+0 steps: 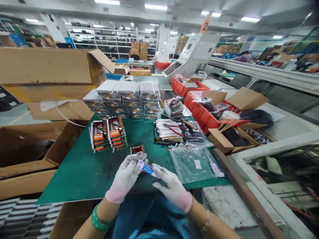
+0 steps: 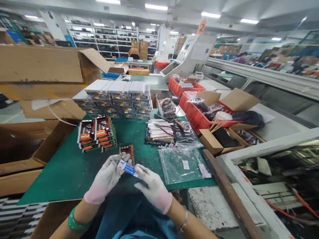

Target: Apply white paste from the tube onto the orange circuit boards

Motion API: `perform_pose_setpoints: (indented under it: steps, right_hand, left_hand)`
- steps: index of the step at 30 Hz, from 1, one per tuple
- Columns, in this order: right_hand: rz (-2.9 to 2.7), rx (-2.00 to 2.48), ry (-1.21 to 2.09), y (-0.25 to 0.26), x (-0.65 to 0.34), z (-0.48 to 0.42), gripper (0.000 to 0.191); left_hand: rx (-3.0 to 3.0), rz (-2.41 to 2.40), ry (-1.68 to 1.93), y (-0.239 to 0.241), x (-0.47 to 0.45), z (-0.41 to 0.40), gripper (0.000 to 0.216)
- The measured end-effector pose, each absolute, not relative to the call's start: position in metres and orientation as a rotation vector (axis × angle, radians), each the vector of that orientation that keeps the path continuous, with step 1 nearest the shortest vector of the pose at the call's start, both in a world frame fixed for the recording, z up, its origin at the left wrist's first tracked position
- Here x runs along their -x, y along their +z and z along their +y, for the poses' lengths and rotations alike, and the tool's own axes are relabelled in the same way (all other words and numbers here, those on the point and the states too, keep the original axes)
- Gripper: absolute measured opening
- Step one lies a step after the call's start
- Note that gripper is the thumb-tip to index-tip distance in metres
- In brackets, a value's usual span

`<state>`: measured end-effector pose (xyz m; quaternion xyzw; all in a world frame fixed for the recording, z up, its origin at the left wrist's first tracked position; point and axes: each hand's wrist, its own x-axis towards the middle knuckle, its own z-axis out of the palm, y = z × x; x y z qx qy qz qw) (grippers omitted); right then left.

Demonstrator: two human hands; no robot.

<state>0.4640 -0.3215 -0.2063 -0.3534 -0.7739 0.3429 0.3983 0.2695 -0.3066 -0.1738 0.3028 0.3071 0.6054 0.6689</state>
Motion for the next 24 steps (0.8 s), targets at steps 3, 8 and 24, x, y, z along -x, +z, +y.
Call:
perform_pose_setpoints:
  steps: [3,8,24]
  right_hand:
    - [-1.699,1.024,0.792,-0.223,-0.458,-0.336,0.034]
    - [-1.534,1.087,0.855,-0.230,-0.458,-0.346,0.025]
    - [-1.041,0.991,1.395,-0.241,-0.436,-0.350,0.039]
  left_hand:
    - [-0.687,0.732,1.306,-0.179,-0.268,-0.310,0.033]
    - [-0.845,0.852,1.161,-0.186,-0.257,-0.322,0.043]
    - [-1.969,1.237,0.703,-0.199,-0.291,-0.344,0.022]
